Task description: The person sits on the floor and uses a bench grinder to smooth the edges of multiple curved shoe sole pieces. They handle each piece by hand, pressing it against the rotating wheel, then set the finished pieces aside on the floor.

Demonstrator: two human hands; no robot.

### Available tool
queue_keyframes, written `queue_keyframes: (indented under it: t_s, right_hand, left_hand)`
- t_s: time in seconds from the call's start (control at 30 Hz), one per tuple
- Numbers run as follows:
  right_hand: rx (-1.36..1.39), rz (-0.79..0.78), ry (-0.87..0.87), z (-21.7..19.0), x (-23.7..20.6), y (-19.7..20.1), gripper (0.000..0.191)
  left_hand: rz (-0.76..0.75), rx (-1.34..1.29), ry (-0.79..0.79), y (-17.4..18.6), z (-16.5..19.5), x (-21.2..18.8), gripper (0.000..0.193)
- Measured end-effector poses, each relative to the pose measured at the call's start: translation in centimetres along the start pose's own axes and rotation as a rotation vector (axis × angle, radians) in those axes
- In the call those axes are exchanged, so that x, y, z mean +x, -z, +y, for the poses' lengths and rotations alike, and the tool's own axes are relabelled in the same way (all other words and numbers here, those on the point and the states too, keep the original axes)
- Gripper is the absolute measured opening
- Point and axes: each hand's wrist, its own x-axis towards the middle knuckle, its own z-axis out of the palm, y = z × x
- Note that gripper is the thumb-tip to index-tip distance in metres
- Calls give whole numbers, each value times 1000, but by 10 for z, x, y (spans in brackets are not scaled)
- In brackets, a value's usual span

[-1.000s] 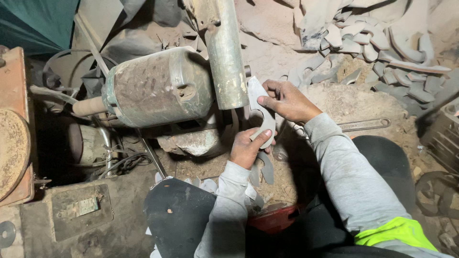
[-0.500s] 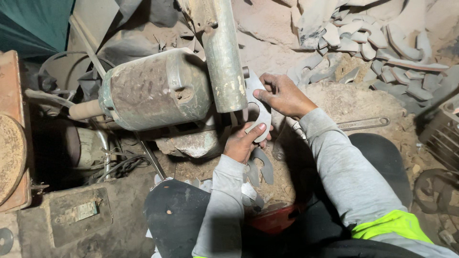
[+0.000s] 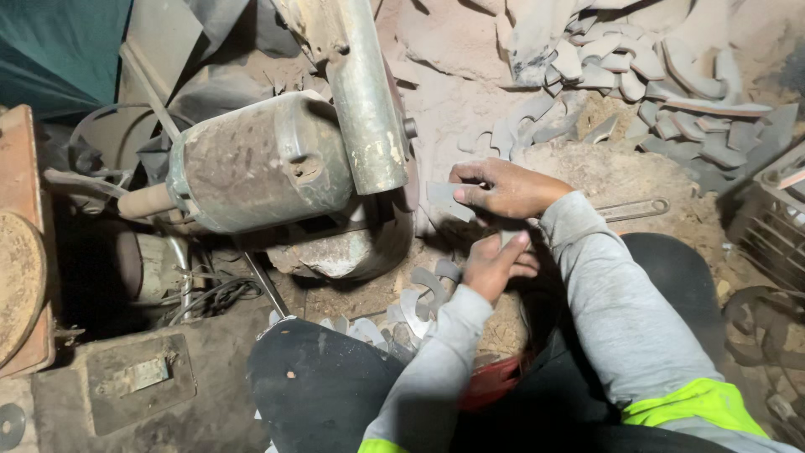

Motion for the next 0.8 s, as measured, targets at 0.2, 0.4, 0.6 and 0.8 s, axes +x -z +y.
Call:
queue_keyframes:
  t_s: [0.2,0.4,0.6,0.8]
  right_hand:
    - [-256,191,340,-8,8,2,35]
    - [-282,194,262,-11,16,0,33]
    - [-275,159,156,-13,23,2,33]
    - [-289,222,300,0,30,1,31]
  left_hand:
    - [301,383,-158,-6,-14,33,38]
    - [249,329,-229,-4,-16,36,36]
    - [221,349,-317,-3,-20,40,31]
    - [116,220,-214,7,-11,35,33]
